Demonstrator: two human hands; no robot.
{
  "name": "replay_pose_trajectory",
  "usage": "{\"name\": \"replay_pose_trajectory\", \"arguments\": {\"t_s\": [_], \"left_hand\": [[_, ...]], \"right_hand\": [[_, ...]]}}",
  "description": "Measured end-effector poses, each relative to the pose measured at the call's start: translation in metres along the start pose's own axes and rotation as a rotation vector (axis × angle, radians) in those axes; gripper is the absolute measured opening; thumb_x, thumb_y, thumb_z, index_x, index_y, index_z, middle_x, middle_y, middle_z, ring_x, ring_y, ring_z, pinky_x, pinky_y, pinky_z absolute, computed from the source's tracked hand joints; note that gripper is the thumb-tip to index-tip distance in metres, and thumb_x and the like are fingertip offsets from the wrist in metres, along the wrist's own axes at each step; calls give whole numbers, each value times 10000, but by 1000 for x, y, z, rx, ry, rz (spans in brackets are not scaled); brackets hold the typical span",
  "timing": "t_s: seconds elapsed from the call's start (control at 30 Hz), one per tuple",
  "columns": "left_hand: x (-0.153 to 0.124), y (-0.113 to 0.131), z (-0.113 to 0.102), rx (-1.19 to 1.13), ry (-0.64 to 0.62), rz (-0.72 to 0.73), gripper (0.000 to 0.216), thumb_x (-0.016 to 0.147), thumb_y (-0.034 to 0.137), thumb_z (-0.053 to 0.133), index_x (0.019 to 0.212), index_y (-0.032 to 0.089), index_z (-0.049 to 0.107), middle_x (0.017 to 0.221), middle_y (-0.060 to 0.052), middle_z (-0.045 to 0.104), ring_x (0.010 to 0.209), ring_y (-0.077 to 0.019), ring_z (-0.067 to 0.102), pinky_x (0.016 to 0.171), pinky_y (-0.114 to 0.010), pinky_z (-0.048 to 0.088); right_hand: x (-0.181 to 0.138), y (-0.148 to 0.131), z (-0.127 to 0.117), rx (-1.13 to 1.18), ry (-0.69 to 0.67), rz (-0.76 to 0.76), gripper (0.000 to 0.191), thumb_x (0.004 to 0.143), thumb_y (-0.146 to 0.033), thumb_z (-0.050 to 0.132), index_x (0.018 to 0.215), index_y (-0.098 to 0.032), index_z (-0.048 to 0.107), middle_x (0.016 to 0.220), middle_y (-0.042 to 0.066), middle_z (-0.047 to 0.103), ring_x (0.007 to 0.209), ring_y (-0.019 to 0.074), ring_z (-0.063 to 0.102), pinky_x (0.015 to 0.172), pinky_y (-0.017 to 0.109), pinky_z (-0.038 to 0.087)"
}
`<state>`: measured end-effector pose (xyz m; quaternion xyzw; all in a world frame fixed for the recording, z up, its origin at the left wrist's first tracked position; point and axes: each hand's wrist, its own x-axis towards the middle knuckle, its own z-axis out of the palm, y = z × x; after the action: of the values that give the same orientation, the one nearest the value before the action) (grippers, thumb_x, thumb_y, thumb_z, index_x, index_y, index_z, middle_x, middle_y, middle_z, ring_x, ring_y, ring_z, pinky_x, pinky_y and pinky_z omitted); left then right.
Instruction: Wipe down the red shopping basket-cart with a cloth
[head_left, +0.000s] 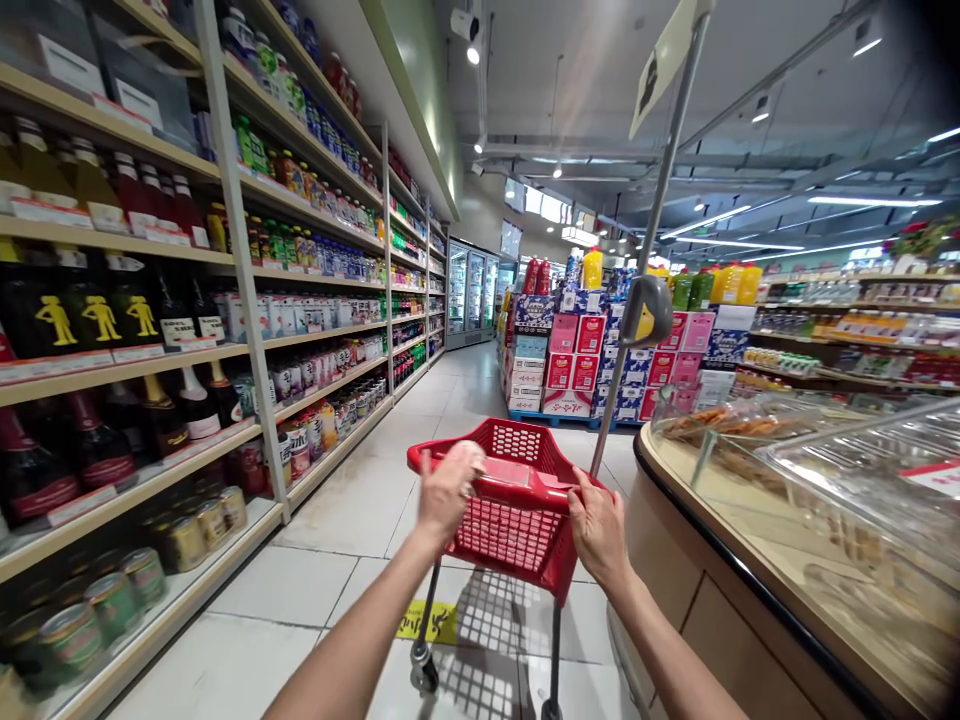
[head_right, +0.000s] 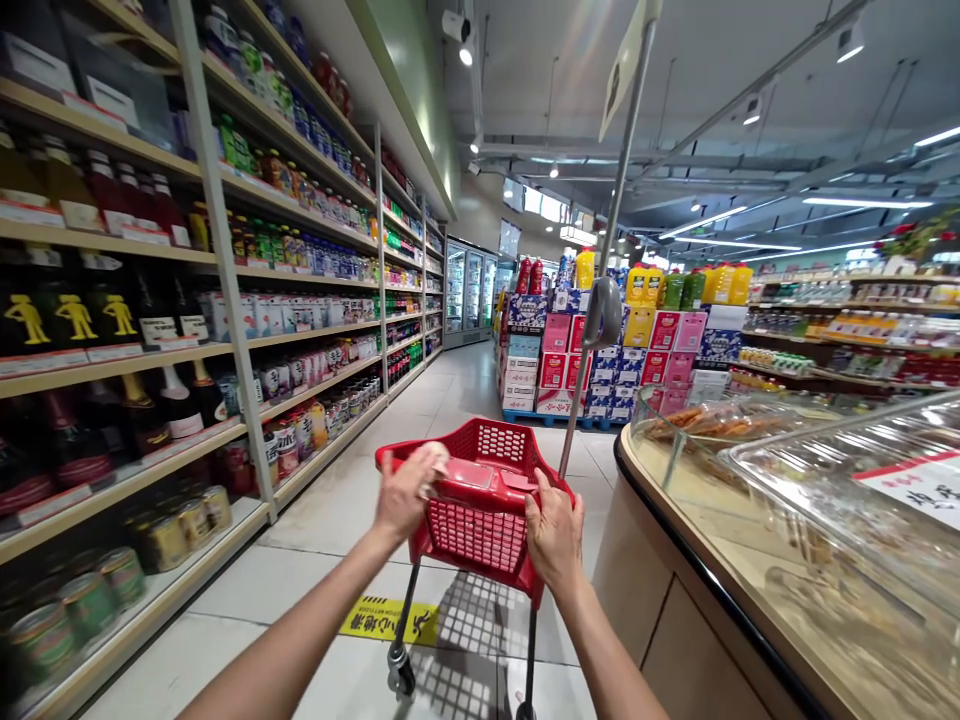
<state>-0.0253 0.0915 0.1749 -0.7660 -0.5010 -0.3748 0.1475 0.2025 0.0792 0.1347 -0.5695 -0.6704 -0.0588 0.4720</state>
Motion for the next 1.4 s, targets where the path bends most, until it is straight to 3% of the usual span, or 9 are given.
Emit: {"name": "replay_pose_trajectory", "arguments": {"t_s": [0.1, 0.27, 0.4, 0.47, 0.63, 0.83, 1.0, 1.2, 1.4], "left_hand": [[-2, -4, -2, -16, 36, -73, 421, 811, 111, 357, 1179, 245, 512, 1223, -55, 557, 1161, -206, 486, 1058, -578, 82], [-4, 24, 12, -108, -82, 260, 441, 813, 122, 387, 1211, 282, 487, 1260, -19, 529, 1186, -169, 459, 1094, -503, 39], [-2, 2, 2, -28, 25, -65, 424, 824, 123, 359, 1194, 271, 503, 1251, -56, 532, 1173, -213, 474, 1057, -583, 74], [-1, 5, 2, -40, 39, -112, 425, 822, 116, 354, 1191, 261, 505, 1249, -58, 534, 1175, -218, 472, 1051, -596, 79], [1, 54, 14, -182, -126, 294, 452, 818, 117, 357, 1206, 307, 491, 1290, 31, 497, 1215, -174, 426, 1107, -475, 73], [5, 45, 9, -141, -17, 35, 419, 842, 123, 329, 1216, 240, 475, 1266, -62, 522, 1192, -217, 453, 1044, -615, 23], [-1, 60, 20, -169, -87, 324, 416, 825, 120, 398, 1198, 279, 491, 1275, -24, 515, 1213, -169, 428, 1086, -515, 49], [-5, 26, 6, -23, 96, 79, 398, 823, 104, 376, 1170, 238, 516, 1228, -60, 554, 1154, -204, 494, 1064, -574, 42], [-7, 53, 17, -92, 19, 296, 401, 824, 121, 399, 1177, 278, 509, 1258, -12, 531, 1185, -166, 461, 1090, -500, 86]], "right_hand": [[-1, -1, -2, 3, 72, 66, 502, 874, -414, 237, 1257, -160, 439, 1023, 109, 624, 991, 246, 507, 968, 592, 162], [-5, 3, -7, 46, 72, 43, 494, 861, -393, 248, 1275, -169, 398, 1038, 100, 619, 990, 234, 526, 970, 547, 192], [-8, 11, -13, 84, 82, 23, 468, 850, -366, 266, 1253, -175, 409, 1043, 98, 627, 988, 233, 542, 967, 541, 200], [-9, 13, -14, 104, 114, 27, 452, 847, -360, 275, 1230, -176, 428, 1029, 94, 635, 994, 232, 545, 971, 539, 197], [-11, 14, -19, 177, 111, 35, 437, 847, -358, 284, 1205, -163, 440, 995, 83, 659, 997, 224, 556, 988, 528, 183], [-12, 15, -27, 205, 111, 50, 436, 845, -346, 274, 1206, -169, 443, 1056, 93, 642, 1025, 220, 552, 998, 522, 195], [-11, 11, -26, 185, 106, 33, 434, 839, -348, 289, 1195, -166, 456, 980, 82, 667, 994, 222, 570, 990, 526, 209], [-10, 5, -27, 202, 96, 28, 432, 842, -332, 276, 1204, -175, 453, 963, 72, 674, 982, 214, 577, 992, 515, 209], [-10, 9, -26, 175, 88, 13, 431, 829, -343, 304, 1184, -172, 478, 1014, 89, 658, 985, 226, 575, 981, 515, 232]]}}
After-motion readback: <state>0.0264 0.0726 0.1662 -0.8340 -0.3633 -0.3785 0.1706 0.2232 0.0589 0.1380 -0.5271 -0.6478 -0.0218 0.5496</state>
